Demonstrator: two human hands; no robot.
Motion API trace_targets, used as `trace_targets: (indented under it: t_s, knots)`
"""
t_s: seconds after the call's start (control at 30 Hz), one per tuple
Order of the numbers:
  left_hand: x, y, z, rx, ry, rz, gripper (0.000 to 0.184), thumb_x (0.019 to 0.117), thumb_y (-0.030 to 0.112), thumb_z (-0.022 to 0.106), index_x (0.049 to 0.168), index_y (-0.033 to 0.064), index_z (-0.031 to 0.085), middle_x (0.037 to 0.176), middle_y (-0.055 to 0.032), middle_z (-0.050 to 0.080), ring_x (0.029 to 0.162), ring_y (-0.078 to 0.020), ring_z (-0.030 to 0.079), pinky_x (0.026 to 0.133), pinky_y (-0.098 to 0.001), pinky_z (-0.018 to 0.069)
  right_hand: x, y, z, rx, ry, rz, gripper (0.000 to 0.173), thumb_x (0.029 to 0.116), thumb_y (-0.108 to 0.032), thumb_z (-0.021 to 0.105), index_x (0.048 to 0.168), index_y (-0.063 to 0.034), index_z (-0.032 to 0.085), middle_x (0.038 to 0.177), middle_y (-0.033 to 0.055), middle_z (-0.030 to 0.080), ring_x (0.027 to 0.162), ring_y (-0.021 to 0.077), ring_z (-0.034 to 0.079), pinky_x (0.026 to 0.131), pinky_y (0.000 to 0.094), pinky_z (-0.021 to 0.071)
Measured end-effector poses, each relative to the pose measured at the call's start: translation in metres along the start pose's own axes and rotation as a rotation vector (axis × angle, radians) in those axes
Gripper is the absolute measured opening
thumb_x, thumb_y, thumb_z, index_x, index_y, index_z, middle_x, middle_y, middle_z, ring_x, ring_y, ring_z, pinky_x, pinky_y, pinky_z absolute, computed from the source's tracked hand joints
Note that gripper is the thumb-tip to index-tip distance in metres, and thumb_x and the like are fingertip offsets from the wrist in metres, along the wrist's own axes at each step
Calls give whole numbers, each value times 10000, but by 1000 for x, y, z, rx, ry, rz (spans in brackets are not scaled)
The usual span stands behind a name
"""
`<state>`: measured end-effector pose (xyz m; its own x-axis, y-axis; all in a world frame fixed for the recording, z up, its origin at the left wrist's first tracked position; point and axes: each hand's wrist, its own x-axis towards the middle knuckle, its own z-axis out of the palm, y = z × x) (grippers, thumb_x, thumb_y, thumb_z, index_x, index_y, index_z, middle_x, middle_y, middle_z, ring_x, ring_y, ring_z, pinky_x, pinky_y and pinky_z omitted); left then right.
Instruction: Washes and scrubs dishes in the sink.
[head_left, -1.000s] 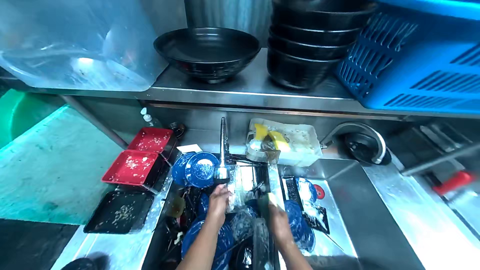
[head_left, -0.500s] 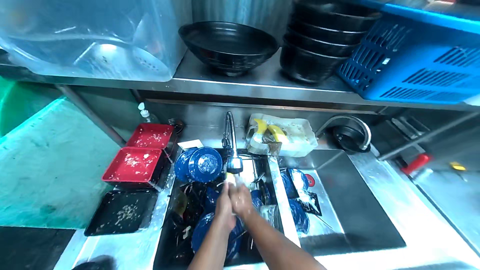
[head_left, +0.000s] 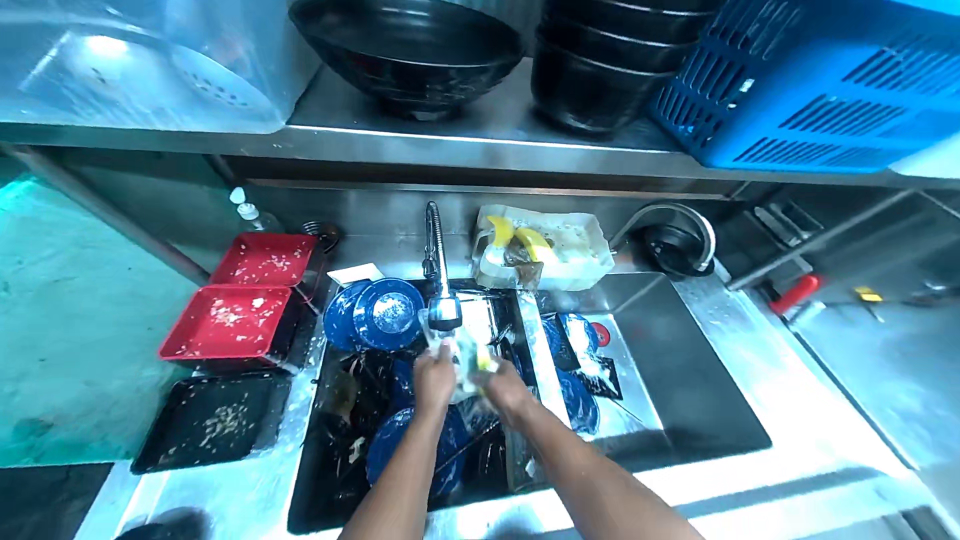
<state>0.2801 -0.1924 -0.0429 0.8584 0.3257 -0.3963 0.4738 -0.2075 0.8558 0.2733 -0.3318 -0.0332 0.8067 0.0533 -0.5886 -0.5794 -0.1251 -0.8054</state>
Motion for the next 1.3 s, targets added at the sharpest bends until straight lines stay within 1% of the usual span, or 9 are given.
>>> trace_targets:
  t_s: [0.13, 0.2, 0.27, 0.4, 0.63, 0.83, 0.93, 1.1, 1.3]
  knots:
    - [-9, -36, 31, 580, -320, 197, 564, 1021, 446, 534, 1471, 106, 537, 1423, -121, 595, 1368, -292, 513, 1167, -512, 387, 0, 50, -97, 113, 489, 54, 303, 983, -234, 675, 1141, 24, 652, 896, 176, 696, 723, 277, 677, 641, 475, 586]
    - [-20, -48, 41, 943, -373, 225, 617, 961, 383, 621, 1493, 93, 502, 1500, -150, 514, 1424, -347, 433, 1220, -560, 255, 13, 81, -151, 19, 654, 197, 376, 993, -289, 656, 1154, 51, 660, 1025, 228, 697, 898, 347, 688, 800, 550, 572]
    - [-20, -57, 47, 1035, -366, 225, 499, 961, 365, 623, 1383, 99, 597, 1434, -131, 575, 1378, -311, 492, 1206, -544, 274, 21, 119, -186, -40, 604, 366, 415, 1031, -287, 582, 1232, 74, 624, 1181, 267, 655, 1056, 383, 656, 912, 570, 539]
    - [3, -49, 32, 683, -375, 256, 337, 1050, 273, 508, 1226, 26, 657, 1229, -152, 666, 1167, -271, 639, 1056, -484, 496, 32, 146, -204, -154, 306, 464, 446, 1059, -355, 529, 1261, 35, 608, 1108, 230, 641, 911, 324, 646, 802, 521, 552]
    - [-18, 22, 48, -192, 312, 214, 302, 1093, 178, 448, 1295, -25, 548, 982, -157, 666, 791, -222, 685, 713, -410, 610, 5, 28, -127, -159, 127, -174, 620, 986, -416, 640, 1456, -39, 490, 1254, 194, 662, 1144, 298, 663, 1004, 510, 540]
    - [-61, 15, 93, -589, 72, -20, 513, 1120, 285, 333, 1611, 148, 271, 1480, -153, 520, 1224, -244, 608, 970, -429, 544, 12, 14, -54, -388, 7, -333, 565, 1021, -339, 527, 1506, -52, 494, 1532, 173, 497, 1426, 308, 468, 1192, 457, 391]
    - [-47, 14, 72, -564, 168, -101, 503, 1132, 339, 294, 1579, 113, 338, 1418, -144, 584, 1181, -226, 632, 955, -414, 538, -14, 17, -39, -649, -110, -377, 518, 1021, -377, 484, 1471, -132, 567, 1528, 91, 531, 1435, 309, 454, 1186, 488, 383]
    - [-67, 27, 72, -593, -52, -204, 595, 1110, 487, 251, 1438, 54, 493, 1216, -167, 668, 1062, -268, 679, 872, -471, 586, 25, -30, -21, -510, -67, -223, 582, 1069, -427, 437, 1482, -27, 521, 1520, 208, 506, 1467, 367, 396, 1237, 525, 274]
    - [-28, 20, 23, -539, 20, -150, 562, 1117, 449, 280, 1323, 20, 580, 1102, -149, 692, 972, -226, 685, 844, -427, 585, 12, -7, 31, -523, -109, -454, 505, 1041, -276, 470, 1446, 14, 549, 1485, 211, 544, 1454, 327, 433, 1255, 467, 272]
